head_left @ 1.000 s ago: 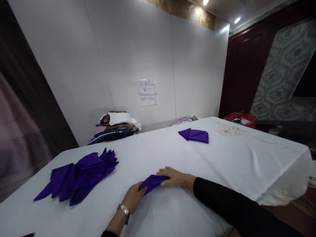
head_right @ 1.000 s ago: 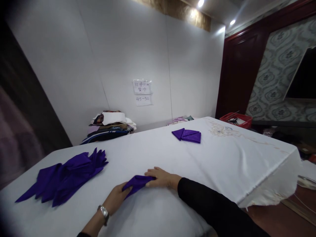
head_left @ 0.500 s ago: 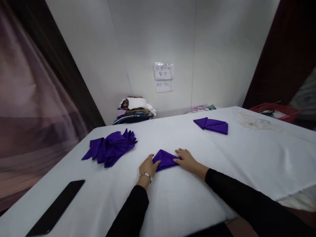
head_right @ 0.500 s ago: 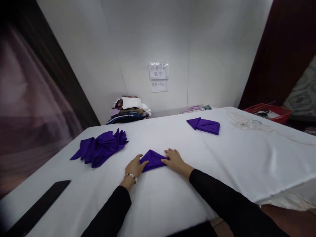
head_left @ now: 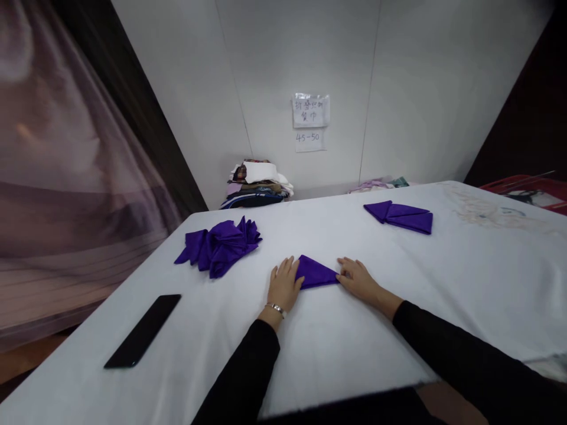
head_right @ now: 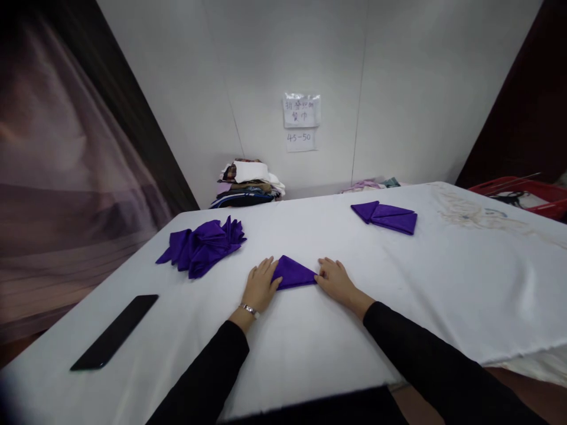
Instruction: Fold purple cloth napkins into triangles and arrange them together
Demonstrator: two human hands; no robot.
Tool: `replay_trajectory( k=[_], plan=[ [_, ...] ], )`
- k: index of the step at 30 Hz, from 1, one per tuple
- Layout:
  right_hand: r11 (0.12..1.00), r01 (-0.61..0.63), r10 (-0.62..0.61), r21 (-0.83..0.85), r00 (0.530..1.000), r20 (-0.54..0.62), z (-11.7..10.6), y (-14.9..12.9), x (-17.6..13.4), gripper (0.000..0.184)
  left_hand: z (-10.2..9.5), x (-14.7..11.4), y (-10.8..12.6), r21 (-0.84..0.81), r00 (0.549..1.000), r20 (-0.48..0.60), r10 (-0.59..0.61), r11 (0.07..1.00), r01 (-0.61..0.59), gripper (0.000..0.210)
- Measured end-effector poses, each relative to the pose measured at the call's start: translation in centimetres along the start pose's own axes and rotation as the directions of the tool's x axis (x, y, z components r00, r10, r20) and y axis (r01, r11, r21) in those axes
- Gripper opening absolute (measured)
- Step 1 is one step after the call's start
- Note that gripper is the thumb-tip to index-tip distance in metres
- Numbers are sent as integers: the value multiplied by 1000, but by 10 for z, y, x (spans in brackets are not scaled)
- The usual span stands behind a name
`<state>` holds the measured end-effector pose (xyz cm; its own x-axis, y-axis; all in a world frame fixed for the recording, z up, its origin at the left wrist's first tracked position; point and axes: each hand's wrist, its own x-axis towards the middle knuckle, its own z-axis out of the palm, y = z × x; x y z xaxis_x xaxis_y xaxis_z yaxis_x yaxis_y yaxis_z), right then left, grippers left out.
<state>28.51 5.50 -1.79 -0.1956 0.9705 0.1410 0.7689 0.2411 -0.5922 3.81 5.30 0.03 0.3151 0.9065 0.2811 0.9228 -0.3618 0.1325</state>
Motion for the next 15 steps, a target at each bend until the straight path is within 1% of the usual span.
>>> replay_trajectory(
  k=[2, 4, 6, 7, 9, 10, 12, 14, 15],
  plan=[
    [1000, -9, 9, -13, 1000, 4, 0, 1, -2, 17, 1, -3, 3, 4, 992, 91, 87, 996, -88, 51],
    [999, -22, 22, -28, 1000, -2, -1, 0, -4, 21, 3, -6, 4, 4, 977, 183, 108, 994, -110, 56],
    [999, 9, -10, -53, 1000, -23, -3, -5, -5, 31, 4, -7, 4, 2, 966, 238, 102, 994, -106, 61],
    [996, 54, -56, -72, 998, -28, -3, -9, -4, 37, 4, -7, 4, 1, 963, 249, 101, 995, -105, 63],
    [974, 196, -196, -117, 981, 5, -4, -24, -1, 47, 4, -7, 3, 2, 961, 254, 105, 994, -109, 66],
    [952, 275, -271, -134, 961, 48, -3, -33, 1, 51, 4, -6, 3, 5, 961, 256, 105, 994, -110, 67],
    [899, 411, -391, -150, 908, 149, 1, -52, 8, 61, 4, -6, 3, 17, 959, 263, 102, 994, -111, 66],
    [859, 488, -450, -153, 864, 227, 8, -67, 16, 69, 4, -6, 2, 33, 956, 275, 102, 993, -116, 63],
    [853, 499, -453, -155, 854, 255, 12, -71, 20, 71, 4, -6, 1, 41, 954, 279, 105, 992, -121, 62]
  ],
)
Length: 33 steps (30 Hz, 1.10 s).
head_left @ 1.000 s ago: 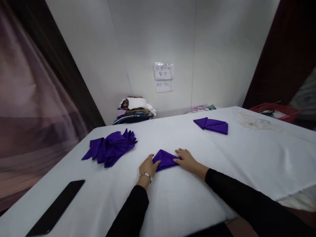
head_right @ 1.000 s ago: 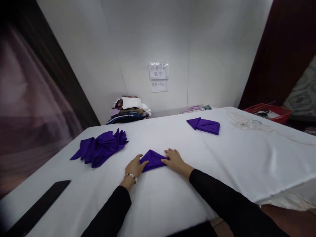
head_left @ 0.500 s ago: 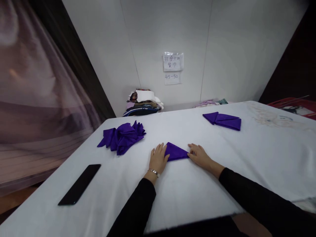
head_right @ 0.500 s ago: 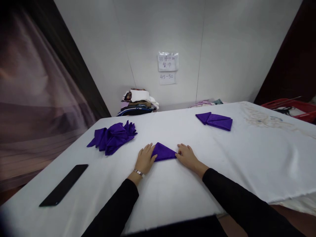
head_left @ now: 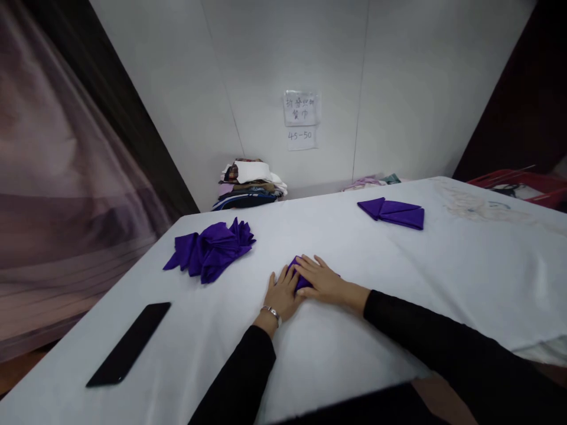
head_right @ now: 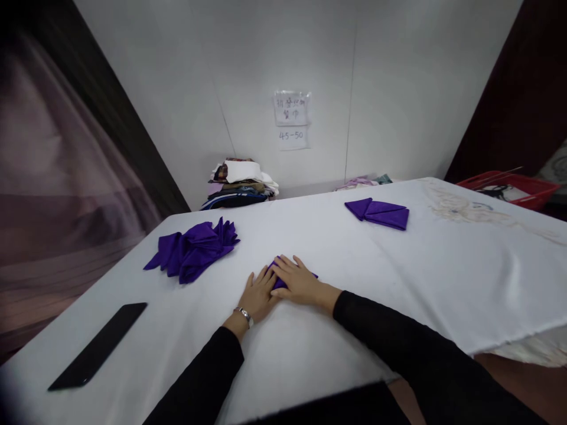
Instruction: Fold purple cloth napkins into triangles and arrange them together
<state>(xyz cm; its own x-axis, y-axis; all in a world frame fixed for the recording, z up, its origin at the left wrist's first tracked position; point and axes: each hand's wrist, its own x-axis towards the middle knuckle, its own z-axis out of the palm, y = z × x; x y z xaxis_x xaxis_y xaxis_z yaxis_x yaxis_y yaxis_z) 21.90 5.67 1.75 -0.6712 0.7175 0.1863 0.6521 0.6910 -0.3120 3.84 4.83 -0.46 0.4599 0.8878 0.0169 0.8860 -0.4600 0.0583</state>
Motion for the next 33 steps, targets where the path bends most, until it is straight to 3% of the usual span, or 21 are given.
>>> replay_trajectory(
  k=[6, 19, 24, 29, 33],
  plan=[
    [995, -90, 87, 32, 992, 90, 15, 8, 3, 78, 1, 1, -1, 6, 1000, 3, 3, 1000, -3, 61],
    [973, -213, 205, 86, 974, 96, -7, 28, -48, 76, 5, 5, -8, -83, 999, -10, -34, 996, 33, 65],
    [972, -215, 206, 99, 974, 90, -6, 29, -48, 78, 2, 13, -10, -205, 991, -25, -133, 971, 125, 50],
    [962, -232, 220, 147, 971, 90, -6, 30, -46, 78, -8, 35, -14, -282, 952, -128, -279, 930, 234, 47],
    [951, -227, 214, 211, 973, 83, -10, 31, -47, 71, -16, 51, -20, -415, 920, 54, -388, 829, 374, 50]
  ],
)
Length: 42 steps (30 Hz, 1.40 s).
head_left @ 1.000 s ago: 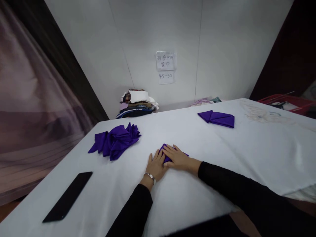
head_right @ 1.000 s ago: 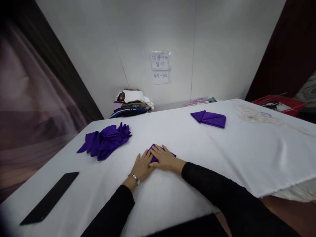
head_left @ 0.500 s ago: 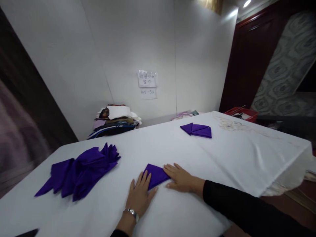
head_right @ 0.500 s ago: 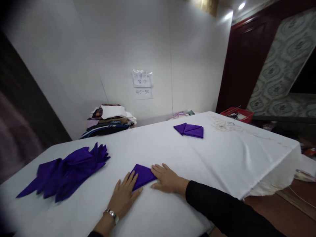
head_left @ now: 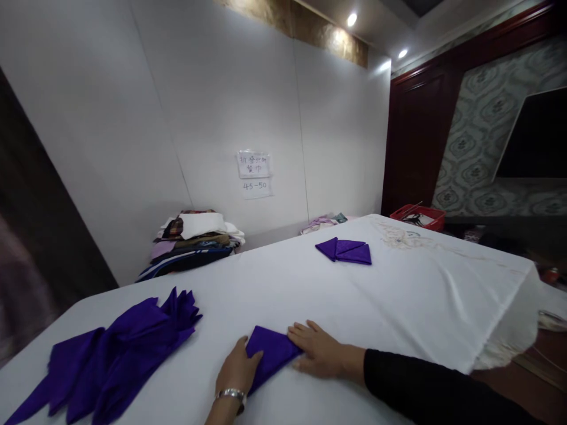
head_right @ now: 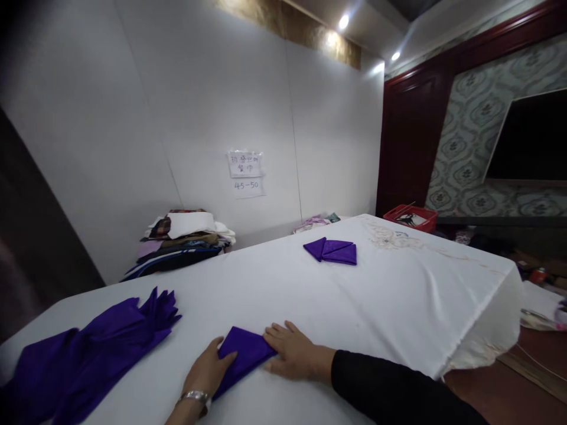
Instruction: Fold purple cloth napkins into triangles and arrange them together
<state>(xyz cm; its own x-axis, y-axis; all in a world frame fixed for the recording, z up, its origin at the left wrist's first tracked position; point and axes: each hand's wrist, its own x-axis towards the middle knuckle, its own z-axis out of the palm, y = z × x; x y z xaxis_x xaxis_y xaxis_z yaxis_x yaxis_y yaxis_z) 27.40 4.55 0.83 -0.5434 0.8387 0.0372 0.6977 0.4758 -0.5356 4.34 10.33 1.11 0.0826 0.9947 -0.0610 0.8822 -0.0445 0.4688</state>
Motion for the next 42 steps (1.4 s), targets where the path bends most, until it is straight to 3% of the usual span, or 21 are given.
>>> replay_trajectory(
  k=[3, 5, 9, 13, 16, 19, 23, 28, 31, 34, 39, 42],
  plan=[
    [993, -14, 16, 117, 1000, -22, -5, 4, 1, 70, -7, 4, 0, -252, 986, 168, 20, 968, 23, 33],
    [968, -29, 39, 250, 999, -36, -6, 10, 6, 75, -9, 3, -1, -465, 968, 242, 72, 884, 51, 28],
    [795, -35, 71, 606, 997, -36, -4, 24, 28, 96, -12, -5, 3, -690, 927, 332, 175, 715, 113, 40],
    [594, -92, 74, 799, 996, 59, -7, 31, 46, 104, -18, -9, 22, -766, 878, 373, 298, 633, 110, 48],
    [489, -184, 79, 852, 983, 167, -19, 35, 45, 90, -17, -3, 42, -764, 852, 391, 348, 639, 90, 53],
    [405, -209, 56, 890, 977, 204, -36, 42, 33, 70, -7, 10, 63, -753, 833, 389, 392, 656, 43, 56],
    [384, -212, 115, 899, 977, 181, -60, 60, 12, 52, 18, 31, 95, -770, 812, 369, 453, 639, -7, 52],
    [371, -244, 253, 896, 955, 155, -104, 99, -20, 44, 49, 52, 135, -823, 802, 379, 461, 564, 65, 43],
    [404, -193, 342, 894, 938, 48, -143, 129, -40, 41, 68, 60, 144, -809, 874, 334, 353, 583, 73, 44],
    [457, -112, 440, 883, 891, -114, -186, 161, -56, 42, 87, 63, 140, -771, 952, 164, 260, 636, -41, 35],
    [535, -119, 638, 836, 706, -308, -247, 214, -61, 41, 102, 65, 128, -535, 958, 74, 278, 822, -197, 25],
    [570, -141, 701, 809, 597, -390, -272, 247, -52, 39, 107, 69, 123, -480, 948, 84, 307, 846, -231, 24]
  ],
)
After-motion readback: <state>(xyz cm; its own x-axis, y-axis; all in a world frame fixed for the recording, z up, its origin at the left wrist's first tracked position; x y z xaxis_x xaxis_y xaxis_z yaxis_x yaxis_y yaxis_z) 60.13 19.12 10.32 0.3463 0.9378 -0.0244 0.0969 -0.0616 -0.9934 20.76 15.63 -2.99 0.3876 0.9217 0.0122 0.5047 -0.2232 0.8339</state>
